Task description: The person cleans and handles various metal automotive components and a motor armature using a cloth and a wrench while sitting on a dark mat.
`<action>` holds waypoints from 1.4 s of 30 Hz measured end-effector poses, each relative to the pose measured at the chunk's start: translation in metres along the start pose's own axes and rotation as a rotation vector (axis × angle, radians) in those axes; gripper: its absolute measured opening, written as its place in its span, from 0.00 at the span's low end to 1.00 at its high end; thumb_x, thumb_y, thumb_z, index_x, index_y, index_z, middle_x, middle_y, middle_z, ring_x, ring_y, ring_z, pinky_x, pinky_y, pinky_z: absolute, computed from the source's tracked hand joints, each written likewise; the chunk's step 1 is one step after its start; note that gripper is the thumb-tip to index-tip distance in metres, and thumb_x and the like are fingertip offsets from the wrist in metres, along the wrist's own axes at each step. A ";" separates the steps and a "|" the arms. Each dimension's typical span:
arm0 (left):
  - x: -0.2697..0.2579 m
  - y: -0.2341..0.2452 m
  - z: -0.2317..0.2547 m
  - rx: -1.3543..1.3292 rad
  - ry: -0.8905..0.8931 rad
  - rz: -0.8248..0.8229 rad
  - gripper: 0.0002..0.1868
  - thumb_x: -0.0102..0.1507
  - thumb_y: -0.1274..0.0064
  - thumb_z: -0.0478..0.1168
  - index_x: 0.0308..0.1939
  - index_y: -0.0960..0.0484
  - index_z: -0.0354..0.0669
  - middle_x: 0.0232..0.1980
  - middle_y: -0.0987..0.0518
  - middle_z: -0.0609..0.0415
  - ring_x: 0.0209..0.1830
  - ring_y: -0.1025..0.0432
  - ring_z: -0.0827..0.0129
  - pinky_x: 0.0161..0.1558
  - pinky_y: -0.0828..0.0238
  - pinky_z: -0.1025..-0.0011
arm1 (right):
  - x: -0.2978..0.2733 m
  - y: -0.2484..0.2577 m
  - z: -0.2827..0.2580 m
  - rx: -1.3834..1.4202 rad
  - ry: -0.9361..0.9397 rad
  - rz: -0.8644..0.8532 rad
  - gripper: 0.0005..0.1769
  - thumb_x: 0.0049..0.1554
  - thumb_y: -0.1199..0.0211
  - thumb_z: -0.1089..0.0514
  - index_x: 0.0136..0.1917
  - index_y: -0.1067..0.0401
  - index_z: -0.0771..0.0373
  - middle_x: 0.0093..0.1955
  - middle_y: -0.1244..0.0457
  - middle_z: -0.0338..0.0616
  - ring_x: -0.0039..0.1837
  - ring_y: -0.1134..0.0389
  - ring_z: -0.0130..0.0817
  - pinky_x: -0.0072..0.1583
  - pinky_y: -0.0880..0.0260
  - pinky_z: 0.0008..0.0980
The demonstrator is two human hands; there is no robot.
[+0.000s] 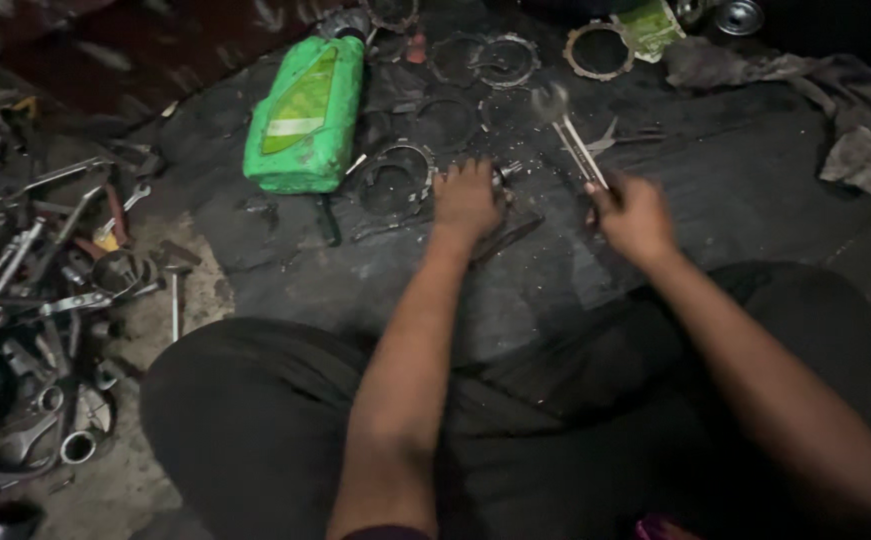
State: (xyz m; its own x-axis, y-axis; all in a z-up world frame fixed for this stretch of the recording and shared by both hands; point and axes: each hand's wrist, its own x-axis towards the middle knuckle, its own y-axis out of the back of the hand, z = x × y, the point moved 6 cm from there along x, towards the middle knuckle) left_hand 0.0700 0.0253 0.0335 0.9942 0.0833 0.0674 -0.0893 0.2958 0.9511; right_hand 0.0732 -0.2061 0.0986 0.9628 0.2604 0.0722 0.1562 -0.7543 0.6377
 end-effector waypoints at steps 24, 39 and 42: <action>0.012 -0.027 -0.010 0.142 -0.007 -0.040 0.24 0.65 0.52 0.47 0.65 0.30 0.50 0.59 0.23 0.47 0.57 0.26 0.47 0.58 0.33 0.48 | 0.008 0.148 -0.099 0.096 0.324 0.171 0.13 0.77 0.53 0.54 0.62 0.34 0.65 0.51 0.34 0.52 0.53 0.30 0.37 0.57 0.28 0.37; -0.008 -0.039 -0.006 0.212 -0.088 0.065 0.24 0.67 0.55 0.45 0.67 0.28 0.43 0.66 0.26 0.47 0.69 0.34 0.47 0.66 0.37 0.50 | 0.014 0.026 0.014 0.371 -0.037 0.108 0.13 0.73 0.50 0.56 0.51 0.34 0.68 0.35 0.42 0.44 0.35 0.40 0.36 0.37 0.38 0.39; 0.003 -0.029 0.002 0.169 -0.037 0.028 0.30 0.59 0.50 0.46 0.64 0.28 0.40 0.67 0.30 0.43 0.68 0.36 0.44 0.64 0.39 0.46 | 0.012 0.030 0.044 0.530 0.026 0.338 0.13 0.73 0.48 0.57 0.48 0.40 0.67 0.34 0.42 0.39 0.34 0.40 0.30 0.36 0.38 0.35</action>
State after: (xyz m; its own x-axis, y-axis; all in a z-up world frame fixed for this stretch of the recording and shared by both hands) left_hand 0.0754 0.0149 0.0071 0.9933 0.0531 0.1028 -0.1089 0.1289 0.9857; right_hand 0.0987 -0.2520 0.0844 0.9735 -0.0348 0.2260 -0.0610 -0.9921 0.1100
